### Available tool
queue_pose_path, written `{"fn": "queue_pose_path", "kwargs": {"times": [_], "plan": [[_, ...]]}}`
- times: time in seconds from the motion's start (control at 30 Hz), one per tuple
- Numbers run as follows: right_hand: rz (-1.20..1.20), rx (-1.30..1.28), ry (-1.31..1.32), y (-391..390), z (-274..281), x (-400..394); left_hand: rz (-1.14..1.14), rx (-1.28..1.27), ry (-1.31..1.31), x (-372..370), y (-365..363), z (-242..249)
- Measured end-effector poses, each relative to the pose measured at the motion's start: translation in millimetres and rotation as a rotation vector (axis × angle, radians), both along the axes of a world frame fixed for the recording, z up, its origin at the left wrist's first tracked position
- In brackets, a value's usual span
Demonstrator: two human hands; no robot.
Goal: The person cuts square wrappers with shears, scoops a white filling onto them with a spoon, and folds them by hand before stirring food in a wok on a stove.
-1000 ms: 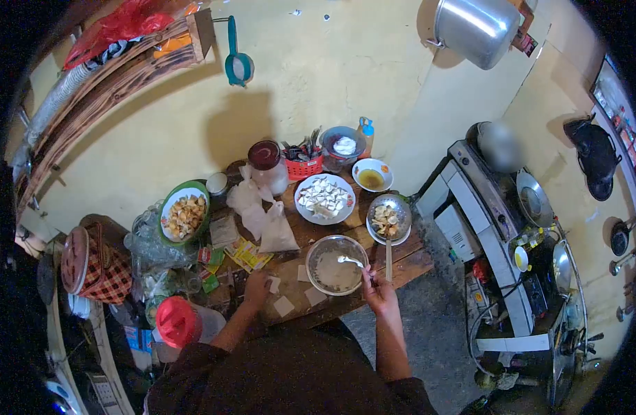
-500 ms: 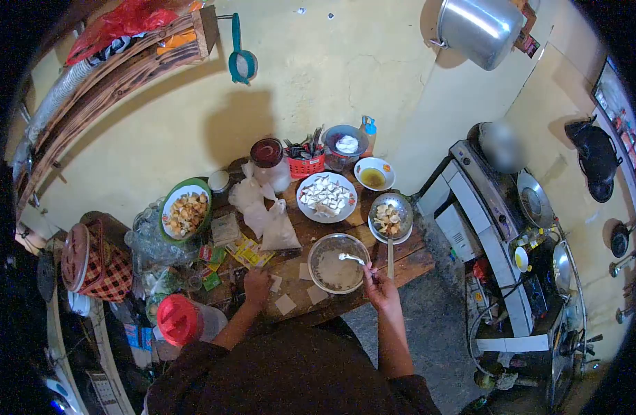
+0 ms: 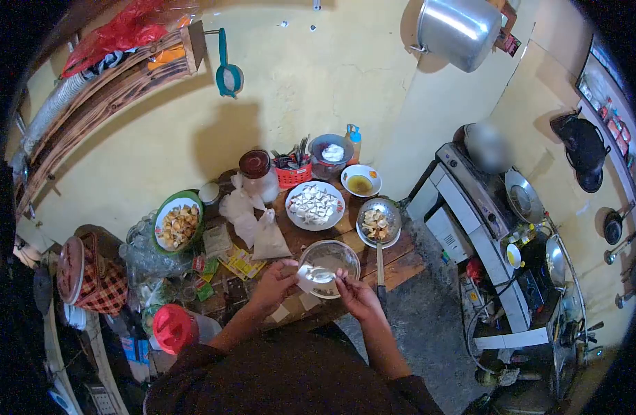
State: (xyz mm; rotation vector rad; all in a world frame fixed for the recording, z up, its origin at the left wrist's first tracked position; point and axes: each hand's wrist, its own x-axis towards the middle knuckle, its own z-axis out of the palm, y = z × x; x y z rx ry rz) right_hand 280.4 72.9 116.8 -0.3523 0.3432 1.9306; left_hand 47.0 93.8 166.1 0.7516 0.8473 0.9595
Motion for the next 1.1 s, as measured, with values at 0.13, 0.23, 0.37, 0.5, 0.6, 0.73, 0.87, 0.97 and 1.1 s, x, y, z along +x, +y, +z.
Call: {"fn": "queue_pose_path", "kwargs": {"times": [0.13, 0.23, 0.37, 0.5, 0.6, 0.73, 0.87, 0.97, 1.1], "plan": [[-0.036, -0.011, -0.116, -2.3, 6.5, -4.7, -0.054, -0.119, -0.180, 1.4, -5.9, 9.8], [-0.029, 0.007, -0.201, -3.4, -0.3, -4.0, -0.055, -0.199, -0.286, -0.7, -8.0, 11.2], [0.001, 0.077, -0.210, -4.7, 0.8, -0.6, -0.081, -0.246, -0.274, -1.8, -13.2, 14.5], [-0.011, 0.123, -0.376, -4.8, 12.0, 0.7, -0.092, -0.284, -0.306, -3.2, -14.7, 9.3], [-0.012, 0.158, -0.380, -3.7, 12.1, 2.8, -0.102, -0.282, -0.341, -4.2, -15.4, 9.8], [-0.038, 0.198, -0.392, -2.5, 9.5, 3.8, -0.090, -0.286, -0.325, -7.9, -15.5, 8.9], [-0.047, 0.213, -0.429, -1.6, 13.0, 4.5, -0.116, -0.275, -0.293, -8.5, -15.5, 11.8], [-0.058, 0.175, -0.474, -0.1, 12.0, 6.5, -0.075, -0.268, -0.296, -8.8, -16.0, 8.5], [-0.081, 0.188, -0.497, 0.8, 15.4, 7.4, -0.081, -0.245, -0.273, -13.3, -11.7, -5.3]]}}
